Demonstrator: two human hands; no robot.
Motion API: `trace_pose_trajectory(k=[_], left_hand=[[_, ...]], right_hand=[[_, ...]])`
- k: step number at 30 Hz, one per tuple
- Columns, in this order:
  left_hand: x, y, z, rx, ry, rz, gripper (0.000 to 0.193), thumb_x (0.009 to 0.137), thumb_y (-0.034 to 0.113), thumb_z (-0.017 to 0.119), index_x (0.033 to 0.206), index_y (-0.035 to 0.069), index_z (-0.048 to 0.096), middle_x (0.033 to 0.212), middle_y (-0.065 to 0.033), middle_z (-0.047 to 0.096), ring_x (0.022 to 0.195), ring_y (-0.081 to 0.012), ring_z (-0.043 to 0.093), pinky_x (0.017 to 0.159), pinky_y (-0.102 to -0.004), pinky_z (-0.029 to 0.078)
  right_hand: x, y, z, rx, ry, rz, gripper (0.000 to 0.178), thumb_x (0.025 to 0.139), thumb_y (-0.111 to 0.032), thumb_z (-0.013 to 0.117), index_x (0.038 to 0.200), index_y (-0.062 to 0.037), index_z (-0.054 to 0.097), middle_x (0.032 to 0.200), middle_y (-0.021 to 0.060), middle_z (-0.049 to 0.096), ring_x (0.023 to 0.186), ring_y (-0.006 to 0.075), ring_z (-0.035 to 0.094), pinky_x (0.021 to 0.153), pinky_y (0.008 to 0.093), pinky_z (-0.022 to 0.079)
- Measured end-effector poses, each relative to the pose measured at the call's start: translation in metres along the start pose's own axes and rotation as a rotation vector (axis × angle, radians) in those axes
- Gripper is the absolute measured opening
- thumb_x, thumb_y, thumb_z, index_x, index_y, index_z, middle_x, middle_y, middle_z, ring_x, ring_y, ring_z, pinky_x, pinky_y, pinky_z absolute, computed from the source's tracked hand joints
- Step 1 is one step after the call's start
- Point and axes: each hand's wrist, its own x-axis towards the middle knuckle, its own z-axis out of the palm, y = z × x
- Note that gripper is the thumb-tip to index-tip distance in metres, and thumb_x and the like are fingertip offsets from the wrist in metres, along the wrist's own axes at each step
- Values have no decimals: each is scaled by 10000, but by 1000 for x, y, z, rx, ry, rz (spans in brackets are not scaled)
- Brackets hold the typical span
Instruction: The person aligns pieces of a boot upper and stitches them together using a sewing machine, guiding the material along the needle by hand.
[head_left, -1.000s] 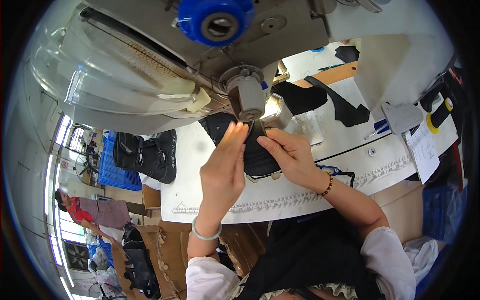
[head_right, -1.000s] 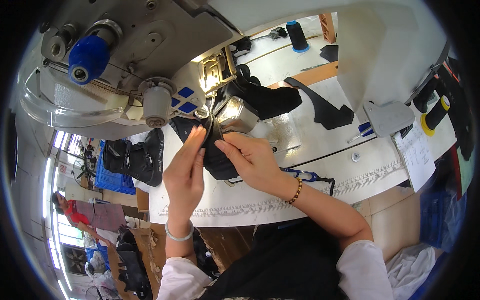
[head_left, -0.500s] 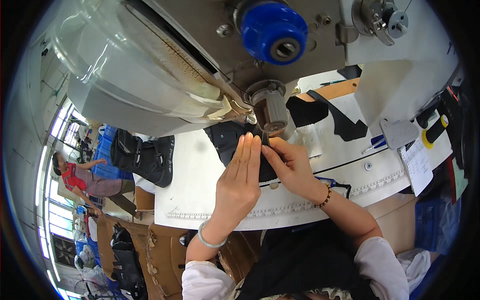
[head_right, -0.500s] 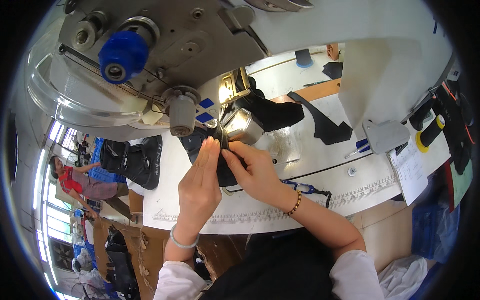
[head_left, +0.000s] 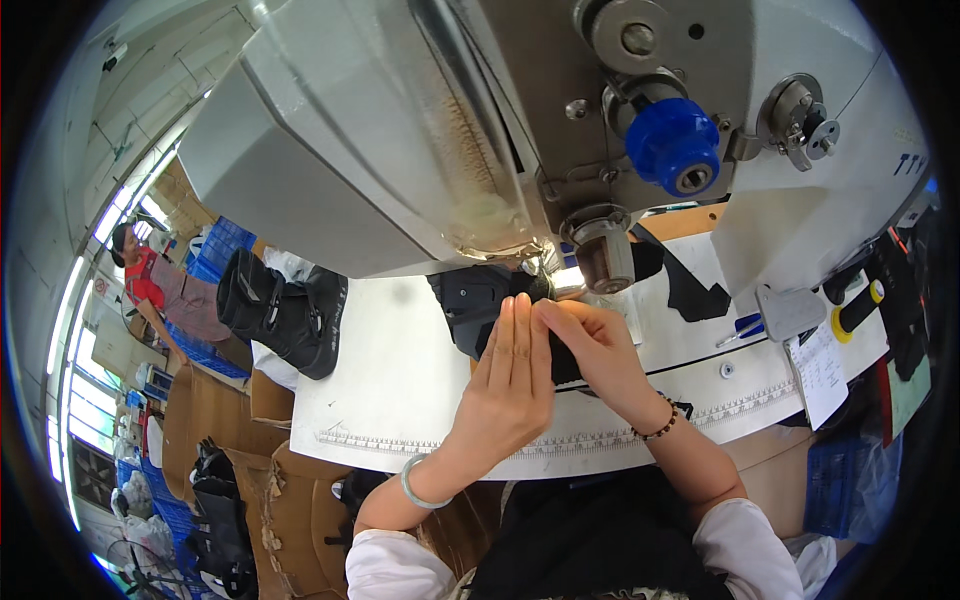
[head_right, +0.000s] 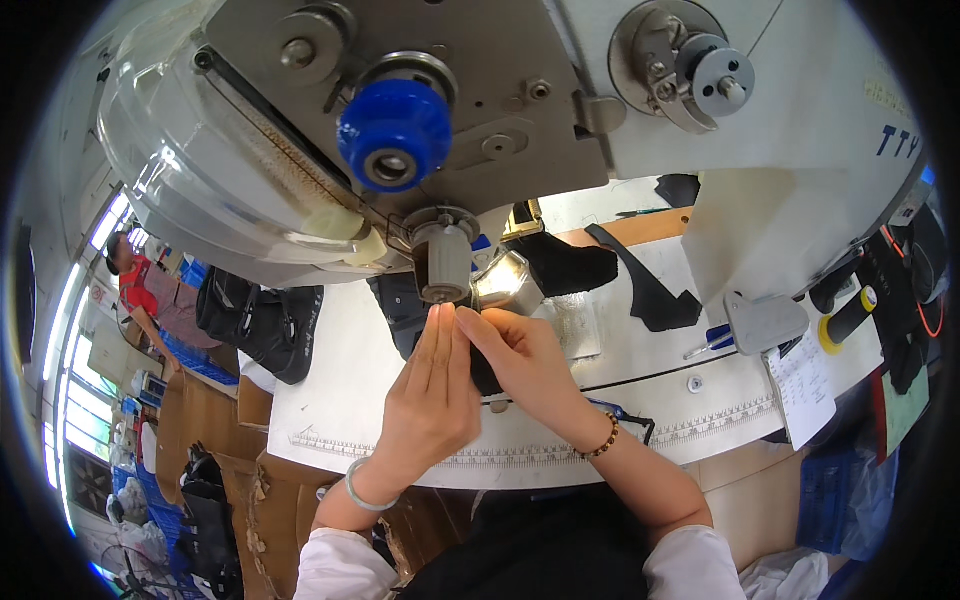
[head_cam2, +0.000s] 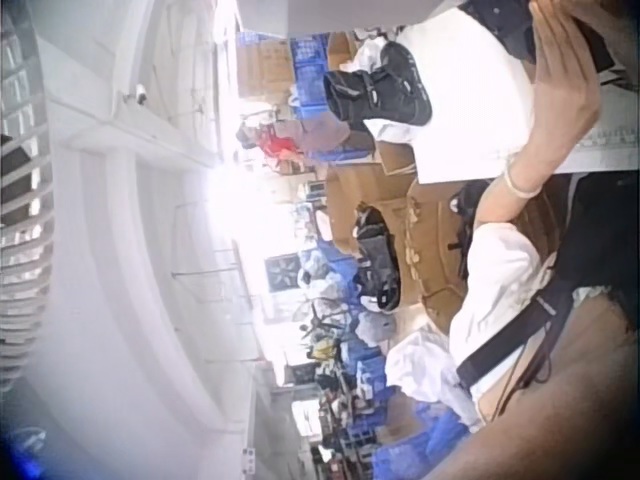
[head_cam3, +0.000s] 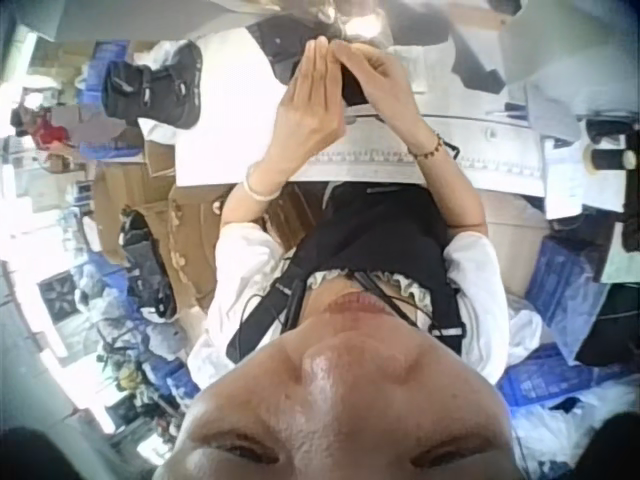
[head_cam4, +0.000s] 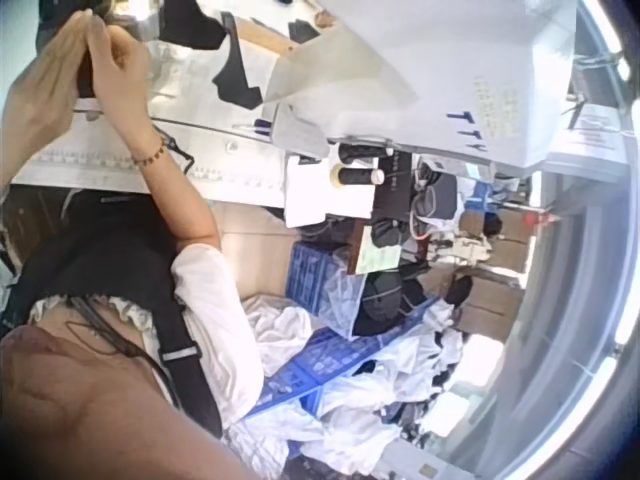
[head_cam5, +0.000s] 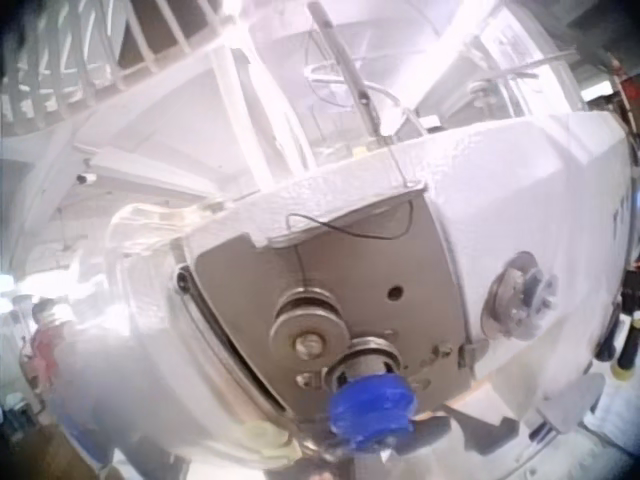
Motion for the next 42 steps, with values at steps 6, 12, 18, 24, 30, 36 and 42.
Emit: trace_pose_trajectory(k=[6,12,18,24,30,36,42], left_hand=[[-5,-3,7,-519,38,-247,692,589,81,655,1206,-113,410,1258,-254,430,1199,-352,413,1021,-442,301],[-12,-21,37,-524,331,-53,677,503,-42,565,1174,-80,482,1235,-203,484,1178,-313,450,982,-379,387],[-11,-20,22,-529,258,-69,679,475,-72,520,1153,-93,494,1208,-214,501,1151,-319,476,963,-372,419],[-9,-14,14,-401,211,-37,452,684,-74,453,1131,-107,509,1167,-221,527,1111,-320,510,937,-355,441],[-6,-10,8,-288,186,-29,355,778,-8,463,1114,-109,517,1138,-227,540,1087,-322,525,926,-347,450],[-5,-9,12,-245,216,-16,336,811,37,454,1106,-109,521,1122,-226,551,1067,-321,538,912,-341,459],[-3,-5,17,-233,279,-32,513,582,-53,444,1082,-111,541,1112,-228,560,1076,-326,537,922,-350,442]], right_hand=[[-3,-11,5,11,103,41,305,899,-241,529,802,31,625,622,-83,481,559,-20,362,474,163,299],[-7,-14,-3,-137,126,-24,278,889,-203,529,790,45,607,625,-20,555,556,35,483,522,185,403],[18,-35,-49,-882,258,-727,212,757,47,461,926,11,585,861,109,589,698,213,570,606,270,444],[30,-9,-55,-739,102,-538,319,661,116,387,937,23,518,894,154,520,829,298,528,681,303,435],[41,1,-56,-796,64,-603,243,656,105,361,851,31,486,876,186,467,761,323,485,668,348,408],[40,-1,-56,-802,89,-613,195,653,97,361,802,21,462,763,159,457,700,287,471,611,347,381],[37,2,-59,-775,69,-555,230,648,106,354,833,12,454,727,135,465,644,248,478,592,326,387]])
